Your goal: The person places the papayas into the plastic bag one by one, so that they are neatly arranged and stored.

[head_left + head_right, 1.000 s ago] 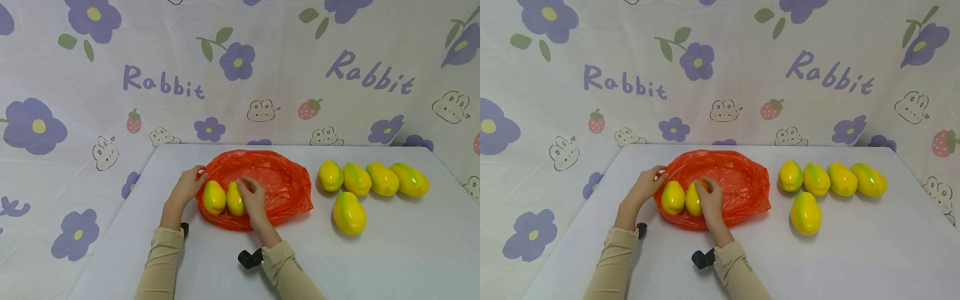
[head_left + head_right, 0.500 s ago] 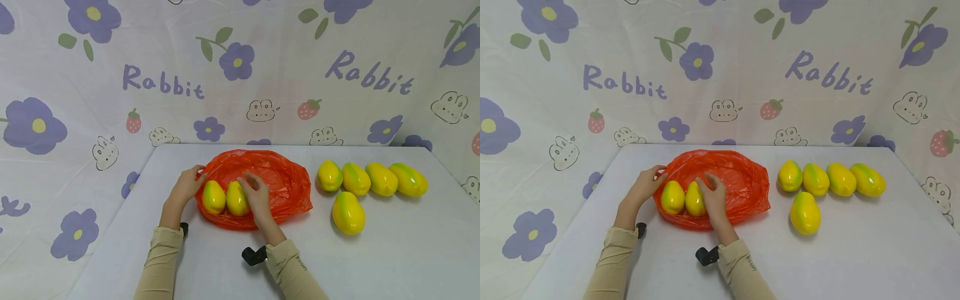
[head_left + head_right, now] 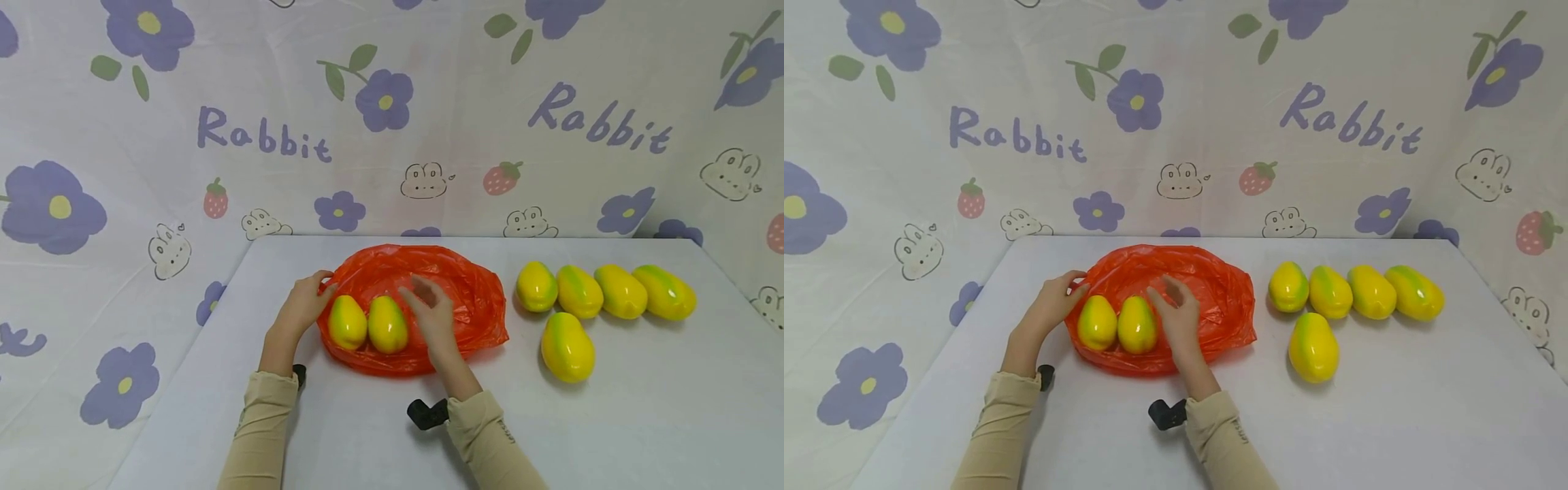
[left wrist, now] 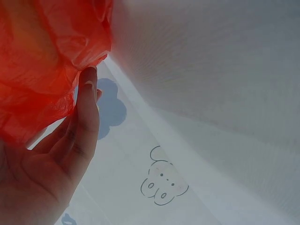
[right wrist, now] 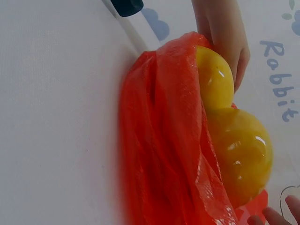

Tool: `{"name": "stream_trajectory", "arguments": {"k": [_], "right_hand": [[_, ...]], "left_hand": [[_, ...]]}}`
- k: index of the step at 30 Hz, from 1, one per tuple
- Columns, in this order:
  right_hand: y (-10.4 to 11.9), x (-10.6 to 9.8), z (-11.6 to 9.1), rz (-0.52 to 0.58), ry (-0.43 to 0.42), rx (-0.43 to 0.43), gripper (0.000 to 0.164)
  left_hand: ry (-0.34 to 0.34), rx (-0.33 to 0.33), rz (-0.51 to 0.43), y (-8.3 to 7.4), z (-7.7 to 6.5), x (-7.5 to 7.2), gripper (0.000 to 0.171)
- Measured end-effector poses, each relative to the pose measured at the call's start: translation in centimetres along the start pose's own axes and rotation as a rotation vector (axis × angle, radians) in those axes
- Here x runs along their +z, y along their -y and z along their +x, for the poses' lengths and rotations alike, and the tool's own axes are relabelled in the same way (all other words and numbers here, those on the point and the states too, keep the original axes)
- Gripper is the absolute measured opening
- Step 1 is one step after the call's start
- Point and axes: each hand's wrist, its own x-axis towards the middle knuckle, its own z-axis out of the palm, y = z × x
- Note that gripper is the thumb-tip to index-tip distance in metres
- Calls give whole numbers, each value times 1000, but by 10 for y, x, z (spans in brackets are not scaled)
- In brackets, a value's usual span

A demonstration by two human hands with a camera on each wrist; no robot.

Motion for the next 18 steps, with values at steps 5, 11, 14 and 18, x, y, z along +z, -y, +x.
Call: {"name": "stream_trajectory", "arguments": {"k": [5,11,14,18], "right_hand": [[5,-6,-1,-7,-4,-8,48],[15,-15,-5,-23,13,-40,51],[20,-22,-6,-41,16,-58,51],[26,-30,-7,-60,0,-72,49]], "left_hand": [[-8,3,6,2,1,2,45],[-16,12,14,4,2,2,45],[-18,24,18,4,2,1,44],[-20,36,18,5,2,0,44]]}}
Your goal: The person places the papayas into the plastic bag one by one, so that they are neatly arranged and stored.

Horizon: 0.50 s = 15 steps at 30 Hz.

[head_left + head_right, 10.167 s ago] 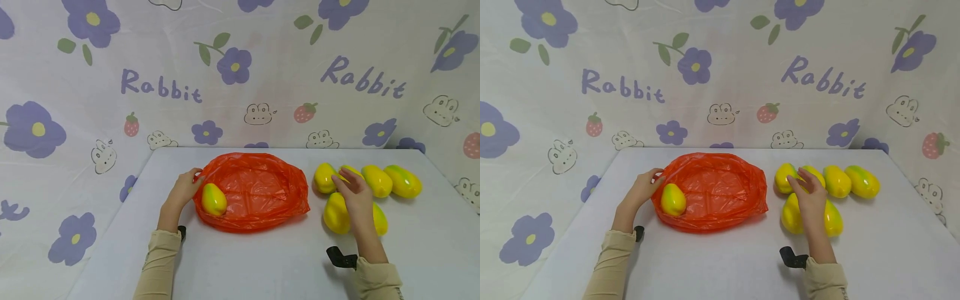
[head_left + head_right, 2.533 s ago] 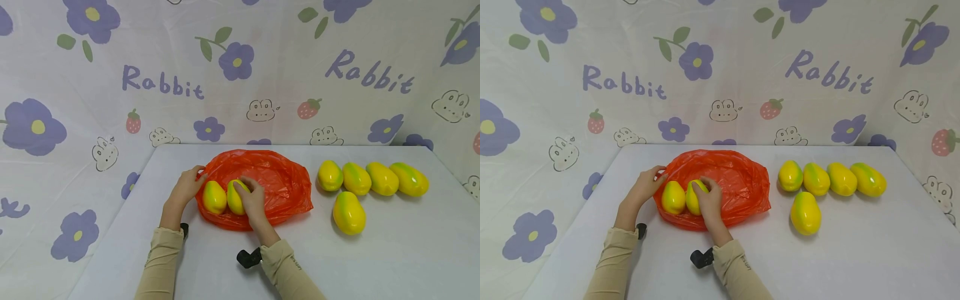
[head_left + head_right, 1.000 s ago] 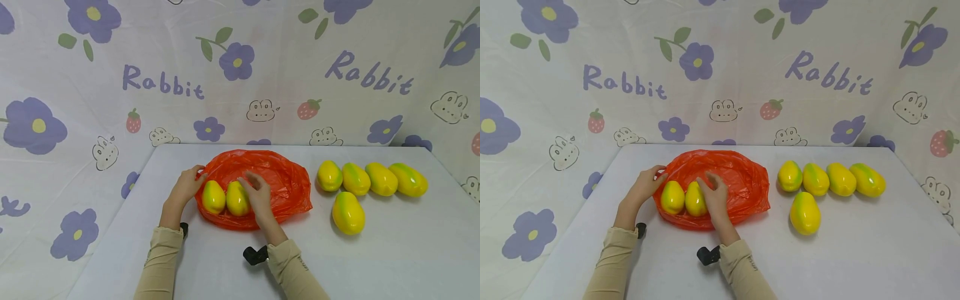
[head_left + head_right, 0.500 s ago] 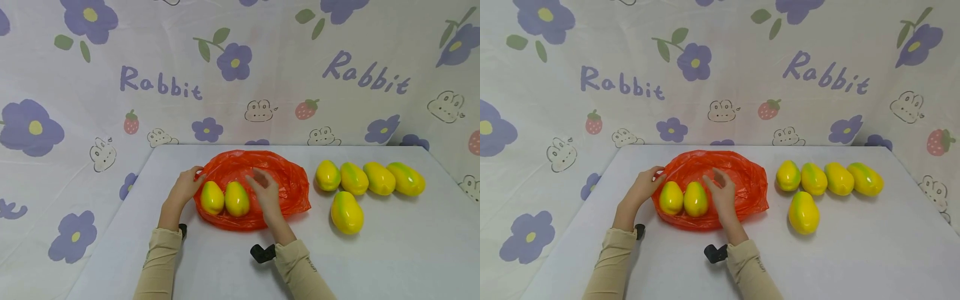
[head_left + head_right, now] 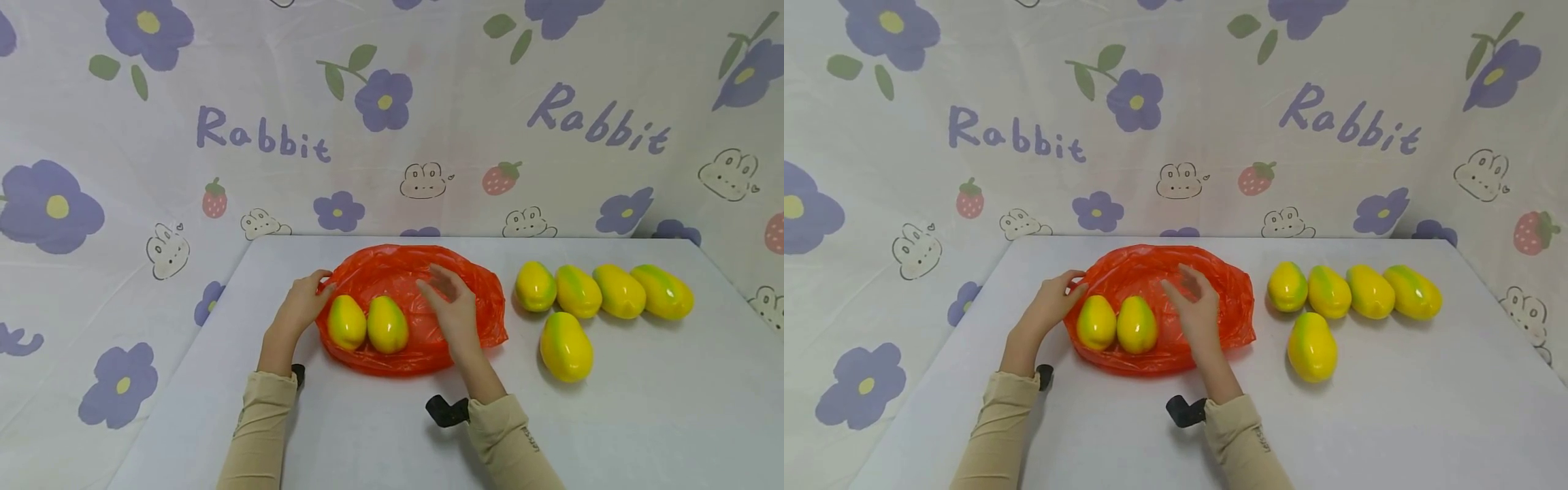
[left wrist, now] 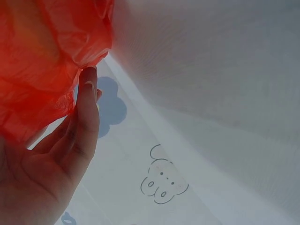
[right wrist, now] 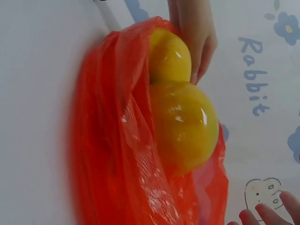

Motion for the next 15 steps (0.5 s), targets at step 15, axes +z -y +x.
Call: {"name": "stream_trajectory", "arguments": {"k": [15], "right_hand": [[10,-36,-2,-75,-44,-14,56]], "left_hand": [[-1,-2,-2,1,0,0,44]]}}
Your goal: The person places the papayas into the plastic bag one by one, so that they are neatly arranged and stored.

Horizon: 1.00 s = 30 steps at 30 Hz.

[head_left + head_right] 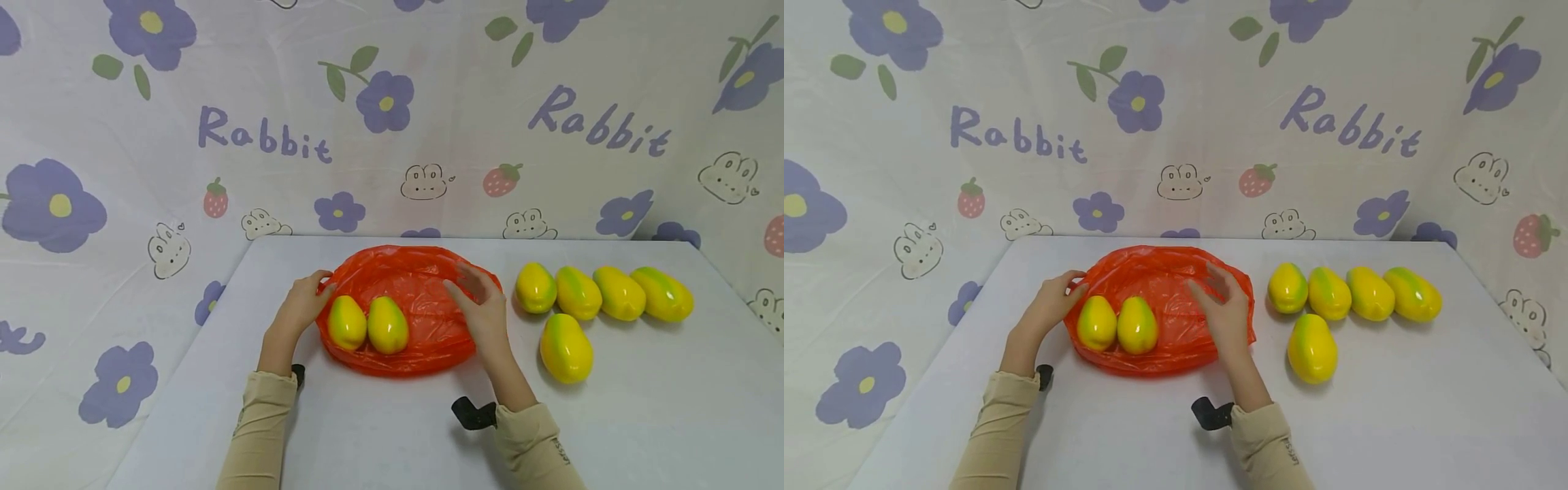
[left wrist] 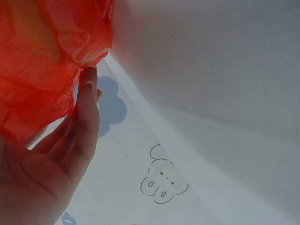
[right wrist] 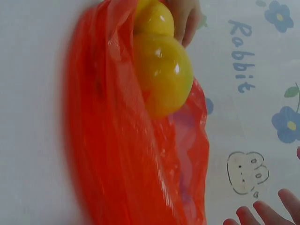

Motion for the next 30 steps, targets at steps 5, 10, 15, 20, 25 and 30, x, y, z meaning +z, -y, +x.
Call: {"name": "stream_trajectory", "arguments": {"k": [5,10,15,20,25,30], "right_hand": [[-2,-18,-2,-38,-17,19,58],[-1,-33,-4,-59,-39,47,60],[-2,-45,-5,-65,-81,30,60],[-5,-57,-6,-104,-128,4,59],[1,-68,-10,-134,-138,49,61],[3,-78,-13,-102,-144,80,61]], "left_hand": [[6,-6,1,-1,0,1,44],[16,-13,0,-2,0,2,45],[23,-25,-4,-3,0,2,46],[23,-26,-7,-2,-1,1,46],[18,-19,-3,-3,0,2,45],[19,-25,-3,-3,0,2,46]]}}
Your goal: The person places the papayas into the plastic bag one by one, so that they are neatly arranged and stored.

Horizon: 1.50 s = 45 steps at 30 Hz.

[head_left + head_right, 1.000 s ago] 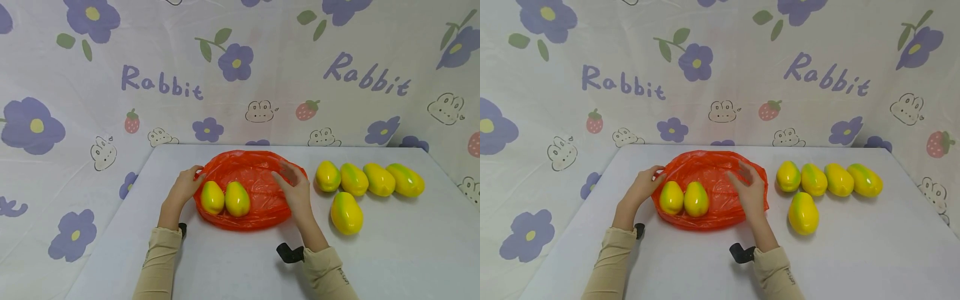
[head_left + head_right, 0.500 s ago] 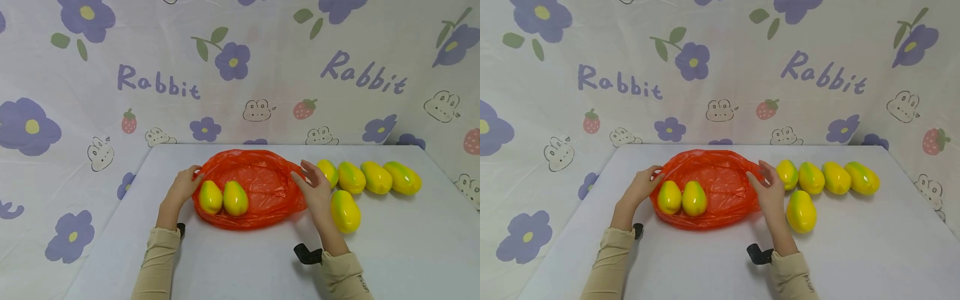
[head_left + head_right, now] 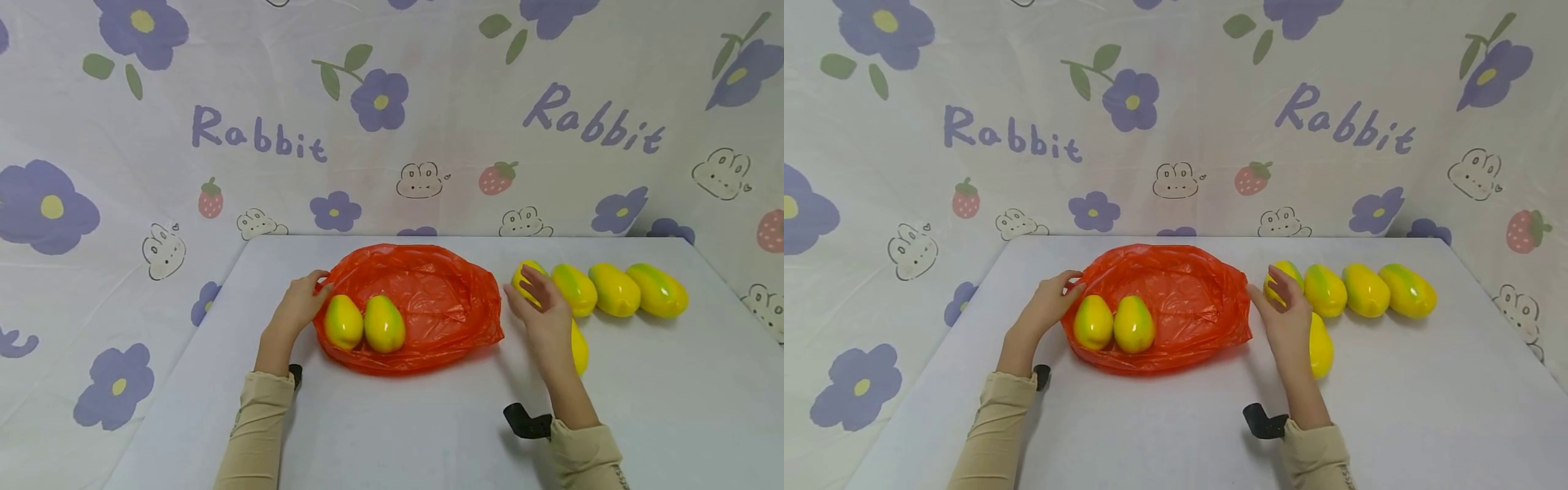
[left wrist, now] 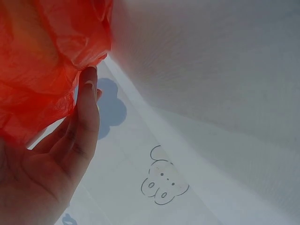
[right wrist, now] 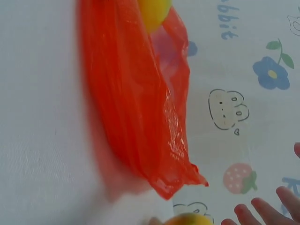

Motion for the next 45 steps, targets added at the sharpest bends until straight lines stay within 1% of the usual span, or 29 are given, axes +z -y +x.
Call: {"name": "stream_trajectory", "arguments": {"k": [8,13,18,21,26,30,36,42,45], "right_hand": [[-3,-12,1,26,-38,0,60],[-6,-26,2,-19,-91,8,58],[-11,-39,4,-14,-141,8,57],[-15,-46,6,-33,-160,22,57],[-22,-55,7,-60,-169,47,59],[-27,-59,8,-69,-176,64,62],[-34,-62,8,-80,-174,98,63],[-41,-63,8,-50,-171,128,61],[-42,-62,8,-53,-168,136,62]], "left_hand": [[4,-9,2,1,0,1,46],[0,-2,4,1,0,2,46],[3,-1,-3,1,2,2,46],[2,4,-4,0,2,1,46],[-2,14,-2,-1,0,0,46],[0,9,-2,-1,0,-1,46],[0,2,0,-1,0,0,46],[7,-5,-6,-1,0,0,46],[6,-7,-5,0,0,0,46]]}}
